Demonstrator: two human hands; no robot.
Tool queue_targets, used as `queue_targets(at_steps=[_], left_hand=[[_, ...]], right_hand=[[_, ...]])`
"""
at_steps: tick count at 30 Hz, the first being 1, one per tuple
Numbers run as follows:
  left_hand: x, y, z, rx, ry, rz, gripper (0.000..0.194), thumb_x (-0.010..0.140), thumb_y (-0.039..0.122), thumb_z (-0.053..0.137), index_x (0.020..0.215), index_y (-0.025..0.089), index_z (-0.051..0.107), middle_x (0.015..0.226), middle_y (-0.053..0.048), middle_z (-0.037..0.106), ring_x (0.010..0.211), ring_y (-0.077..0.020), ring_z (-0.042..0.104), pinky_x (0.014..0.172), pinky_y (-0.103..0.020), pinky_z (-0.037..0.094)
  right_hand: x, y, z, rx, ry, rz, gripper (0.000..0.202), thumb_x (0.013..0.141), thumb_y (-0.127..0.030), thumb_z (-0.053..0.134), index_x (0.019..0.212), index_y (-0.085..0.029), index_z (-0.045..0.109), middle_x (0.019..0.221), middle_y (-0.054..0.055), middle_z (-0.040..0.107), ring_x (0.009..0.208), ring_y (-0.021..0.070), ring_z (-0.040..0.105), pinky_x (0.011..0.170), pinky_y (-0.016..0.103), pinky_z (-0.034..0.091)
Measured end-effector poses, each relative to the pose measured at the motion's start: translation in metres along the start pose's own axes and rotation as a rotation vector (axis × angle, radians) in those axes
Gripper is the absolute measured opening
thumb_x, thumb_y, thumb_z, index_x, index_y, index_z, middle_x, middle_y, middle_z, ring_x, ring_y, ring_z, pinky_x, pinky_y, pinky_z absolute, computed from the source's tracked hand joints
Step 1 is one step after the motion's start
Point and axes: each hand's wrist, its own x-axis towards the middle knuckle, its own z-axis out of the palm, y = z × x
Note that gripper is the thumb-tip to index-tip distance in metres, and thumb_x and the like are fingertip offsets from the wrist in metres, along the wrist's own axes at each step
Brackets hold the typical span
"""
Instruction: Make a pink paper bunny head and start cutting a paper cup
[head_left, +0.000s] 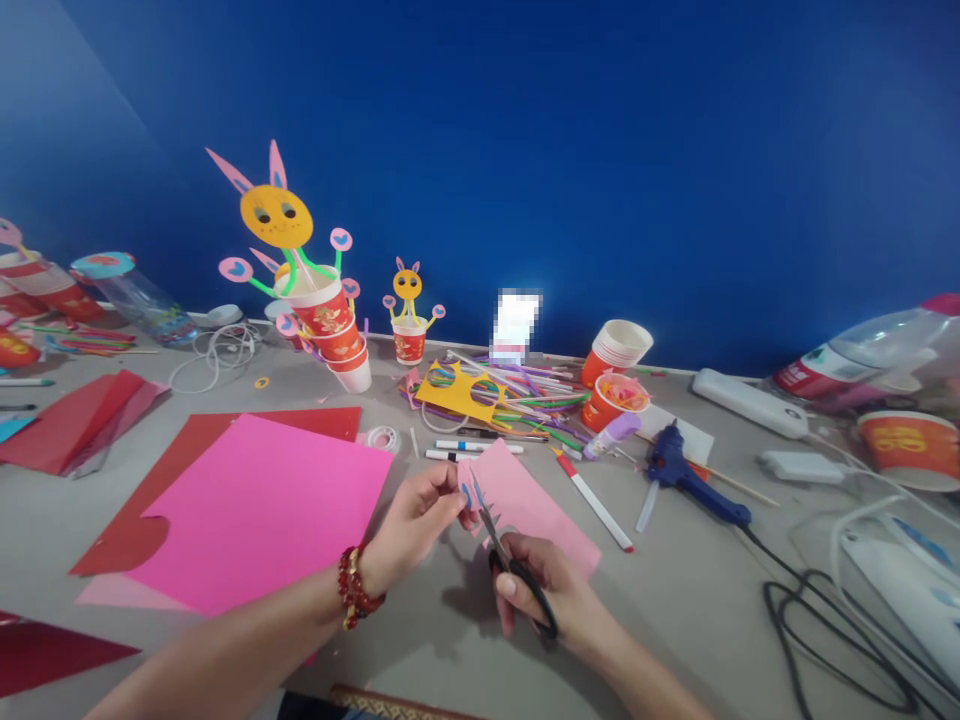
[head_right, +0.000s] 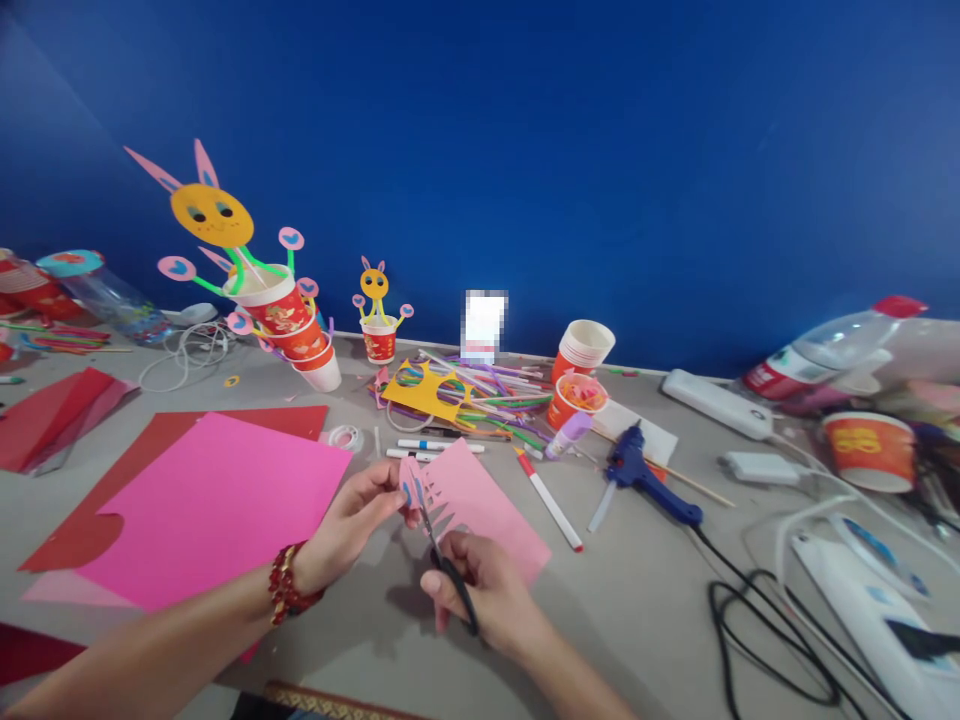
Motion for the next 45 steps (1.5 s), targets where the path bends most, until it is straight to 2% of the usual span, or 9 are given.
queue_targets(at_steps=[11, 33, 45], left_hand=[[-0.0002, -0.0021, 0.0001, -0.021, -0.046, 0.007, 0.023, 0.086, 0.035, 0.058, 0.080, 0.014, 0.058, 0.071, -0.003, 0.061, 0.065, -0.0139, 0.057, 0.066, -0.027, 0.049], [0.0009, -0.0074, -0.0032, 0.005, -0.053, 0.016, 0.025, 0.087, 0.038, 0.058, 0.076, 0.015, 0.056, 0.069, -0.002, 0.060, 0.064, -0.0129, 0.055, 0.065, -0.026, 0.045], [0.0008, -0.0070, -0.0024, -0.006, -0.027, -0.012, 0.027, 0.086, 0.037, 0.060, 0.073, 0.015, 0.052, 0.068, -0.001, 0.060, 0.062, -0.0119, 0.056, 0.063, -0.025, 0.047]], right_hand=[[-0.0010, -0.0023, -0.0021, 0.001, -0.017, 0.044, 0.058, 0.069, -0.076, 0.062, 0.069, -0.021, 0.043, 0.050, -0.001, 0.061, 0.039, 0.0081, 0.043, 0.042, 0.021, 0.022], [0.0010, -0.0009, -0.0018, 0.003, -0.012, 0.046, 0.059, 0.065, -0.076, 0.066, 0.066, -0.022, 0.041, 0.048, -0.003, 0.057, 0.042, 0.0106, 0.048, 0.044, 0.022, 0.028], [0.0018, 0.0025, -0.0031, 0.018, 0.014, 0.071, 0.061, 0.062, -0.074, 0.070, 0.065, -0.022, 0.038, 0.047, -0.006, 0.052, 0.037, 0.0069, 0.042, 0.039, 0.019, 0.025]])
